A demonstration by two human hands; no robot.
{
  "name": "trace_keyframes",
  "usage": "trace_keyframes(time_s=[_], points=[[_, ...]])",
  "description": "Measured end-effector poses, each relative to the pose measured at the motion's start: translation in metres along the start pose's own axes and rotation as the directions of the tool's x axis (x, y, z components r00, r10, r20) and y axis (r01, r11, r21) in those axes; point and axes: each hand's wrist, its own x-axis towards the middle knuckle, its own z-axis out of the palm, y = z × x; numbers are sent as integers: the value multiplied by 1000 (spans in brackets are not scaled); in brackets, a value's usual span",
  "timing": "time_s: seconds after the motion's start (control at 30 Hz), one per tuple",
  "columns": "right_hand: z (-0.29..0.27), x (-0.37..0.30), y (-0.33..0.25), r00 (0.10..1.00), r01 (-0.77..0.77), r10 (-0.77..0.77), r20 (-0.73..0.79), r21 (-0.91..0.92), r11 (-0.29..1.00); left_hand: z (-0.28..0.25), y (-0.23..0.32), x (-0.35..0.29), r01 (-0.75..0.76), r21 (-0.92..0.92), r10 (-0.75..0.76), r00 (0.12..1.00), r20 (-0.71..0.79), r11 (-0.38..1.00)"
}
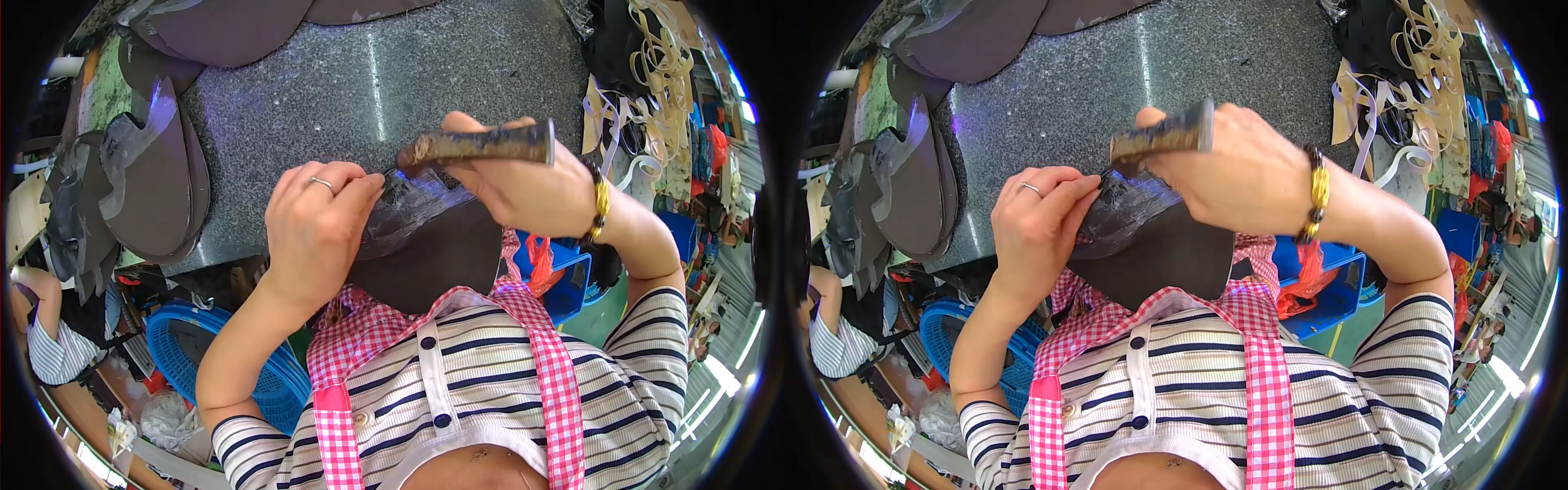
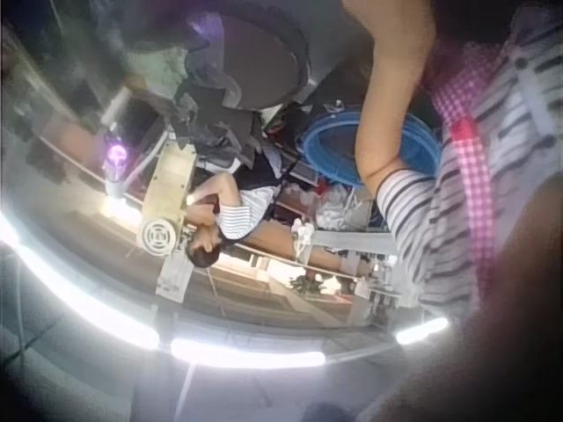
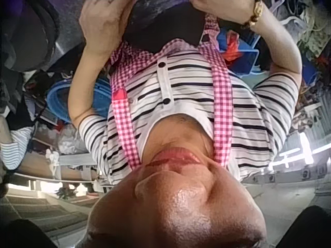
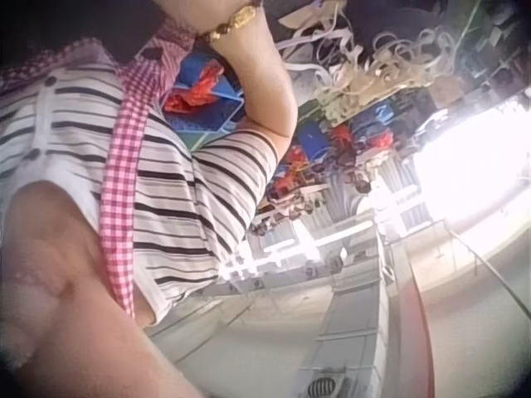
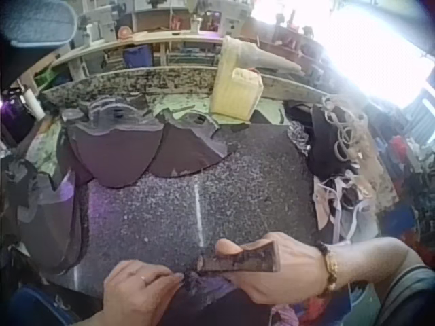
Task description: The person marks leather pieces with a pen, then folds their edges and hammers them using a small hammer.
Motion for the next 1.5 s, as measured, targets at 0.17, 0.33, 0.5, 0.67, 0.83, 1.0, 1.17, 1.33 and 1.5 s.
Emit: trace_keyframes(time_s=[0.17, 0.33, 0.5, 0.67, 0.83, 1.0, 1.17, 1.33, 1.5], points=[[2, 3, -1, 974, 134, -120, -192, 58, 989, 0, 8, -5, -90, 192, 90, 996, 11, 977], [-1, 13, 3, 956, 242, -241, -164, -17, 970, 2, 11, -6, -100, 251, 89, 995, 55, 963], [-9, 19, -10, 941, -54, 95, 324, -132, 990, -1, -3, -17, 18, 26, -18, 1000, 16, 1000], [-8, 20, -8, 979, 186, -179, 94, -69, 980, 1, 18, -23, -30, 292, 36, 999, -15, 956], [-9, 22, -15, 970, 148, -126, 206, -97, 984, 1, 18, -29, 44, 211, -44, 999, -6, 976], [-1, 20, -20, 972, 228, -224, 63, -60, 972, 10, 29, -37, 82, 350, -54, 995, -89, 933], [7, 32, -9, 962, 272, -273, -6, -81, 959, 10, 23, -39, 134, 256, -111, 988, -103, 957], [8, 25, -17, 980, 190, -178, 95, -145, 971, 13, 21, -32, 230, 108, -206, 959, -196, 967], [-14, 12, 12, 958, 143, -156, -241, -68, 987, 24, 4, 8, 53, 264, -48, 999, -25, 963]])
